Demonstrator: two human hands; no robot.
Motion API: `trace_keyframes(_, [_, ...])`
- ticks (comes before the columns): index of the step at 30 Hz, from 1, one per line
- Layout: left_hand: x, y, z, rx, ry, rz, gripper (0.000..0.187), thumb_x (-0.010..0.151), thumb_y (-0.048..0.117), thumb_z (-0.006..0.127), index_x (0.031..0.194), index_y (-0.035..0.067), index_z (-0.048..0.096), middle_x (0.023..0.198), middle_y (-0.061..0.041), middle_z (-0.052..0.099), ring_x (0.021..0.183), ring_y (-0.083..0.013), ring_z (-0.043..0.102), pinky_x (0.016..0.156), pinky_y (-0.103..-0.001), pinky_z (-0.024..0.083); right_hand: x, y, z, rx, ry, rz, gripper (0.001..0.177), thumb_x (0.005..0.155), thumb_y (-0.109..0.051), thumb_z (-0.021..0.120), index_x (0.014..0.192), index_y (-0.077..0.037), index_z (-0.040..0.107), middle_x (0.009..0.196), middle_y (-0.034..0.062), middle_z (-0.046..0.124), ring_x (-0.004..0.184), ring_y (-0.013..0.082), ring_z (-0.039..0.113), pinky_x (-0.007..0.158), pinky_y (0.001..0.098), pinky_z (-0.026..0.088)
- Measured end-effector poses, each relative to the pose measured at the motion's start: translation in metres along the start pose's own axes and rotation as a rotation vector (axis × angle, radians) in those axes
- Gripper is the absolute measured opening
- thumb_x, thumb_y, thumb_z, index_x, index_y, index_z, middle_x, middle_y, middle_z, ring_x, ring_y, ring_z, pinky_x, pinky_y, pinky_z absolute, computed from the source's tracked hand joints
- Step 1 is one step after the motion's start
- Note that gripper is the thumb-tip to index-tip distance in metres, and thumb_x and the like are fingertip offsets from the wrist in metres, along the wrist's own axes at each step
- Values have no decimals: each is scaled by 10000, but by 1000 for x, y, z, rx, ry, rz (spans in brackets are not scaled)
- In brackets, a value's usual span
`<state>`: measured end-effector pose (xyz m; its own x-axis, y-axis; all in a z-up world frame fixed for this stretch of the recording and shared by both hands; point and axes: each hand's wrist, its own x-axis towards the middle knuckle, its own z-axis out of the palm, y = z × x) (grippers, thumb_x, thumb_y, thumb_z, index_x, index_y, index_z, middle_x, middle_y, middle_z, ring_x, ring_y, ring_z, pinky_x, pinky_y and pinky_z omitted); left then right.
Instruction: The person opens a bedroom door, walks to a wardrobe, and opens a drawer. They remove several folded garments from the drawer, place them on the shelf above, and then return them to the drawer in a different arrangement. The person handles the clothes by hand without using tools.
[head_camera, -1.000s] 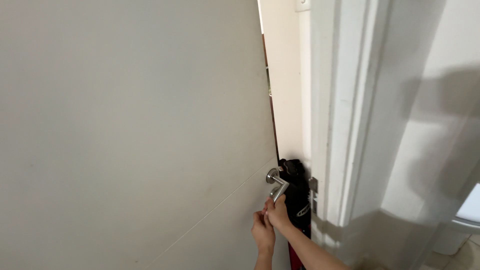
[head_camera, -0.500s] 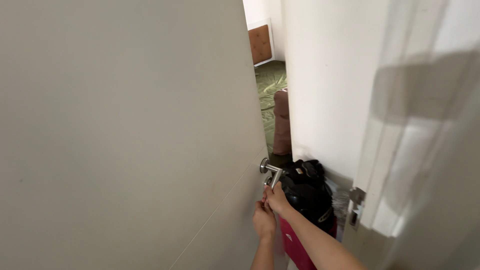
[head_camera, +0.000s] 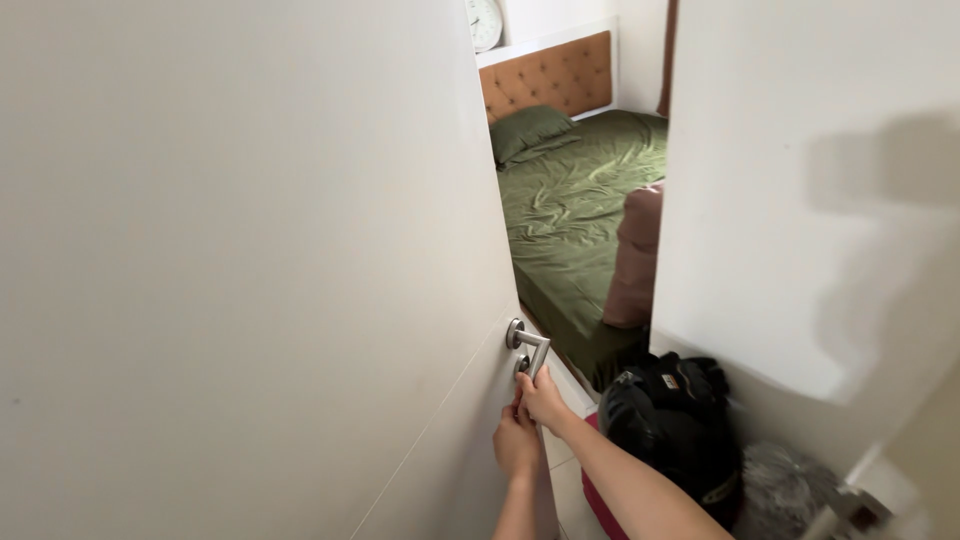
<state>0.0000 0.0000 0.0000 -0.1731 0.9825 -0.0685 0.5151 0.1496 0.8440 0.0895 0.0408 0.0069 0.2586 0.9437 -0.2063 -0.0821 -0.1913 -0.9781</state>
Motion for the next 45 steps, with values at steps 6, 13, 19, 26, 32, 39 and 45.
trace_keyframes(6, [41,-8,-13,25,12,-96,414,997,489,488,1075,167,737,905,-36,801,884,-264,758,767,-439,572,35,-14,32,65,-110,98,205,1023,-211,521,1159,-80,441,905,89,614,710,186,656,598,343,565])
trace_keyframes(13, [72,-14,-28,73,16,-143,432,1012,511,462,1102,174,717,944,-34,793,903,-264,751,755,-441,574,64,-17,61,3,-163,135,228,1042,-241,508,1172,-59,467,948,86,629,760,175,671,645,328,586])
trace_keyframes(19, [96,-21,-40,93,17,-139,443,1008,525,457,1114,184,719,972,-23,779,921,-261,741,763,-438,574,81,-18,85,-3,-161,149,272,1047,-282,519,1146,-40,442,918,95,634,747,187,667,632,345,581])
trace_keyframes(26, [120,-25,-62,-18,-55,-169,448,1001,537,456,1087,174,704,847,-12,793,830,-168,749,733,-372,548,93,-31,113,-94,-124,177,322,1066,-309,487,1117,0,413,877,109,645,688,197,669,592,356,582])
trace_keyframes(32, [135,-23,-83,-132,-55,-190,472,987,529,533,991,90,706,816,-22,773,673,-161,720,638,-324,538,105,-42,137,-82,-119,204,344,1065,-312,487,1089,30,451,838,108,630,646,201,659,558,360,580])
trace_keyframes(39, [159,-21,-105,-251,53,-165,423,937,456,666,861,43,713,765,-45,772,601,-143,707,589,-289,538,122,-56,169,-139,-95,247,456,1063,-354,504,871,43,617,785,106,655,661,202,686,564,349,591])
trace_keyframes(45, [177,-26,-114,-311,91,-156,431,921,441,688,831,20,704,752,-57,762,590,-152,716,572,-289,566,121,-58,182,-85,-118,238,402,1059,-306,521,939,52,660,838,136,700,706,195,707,585,330,586])
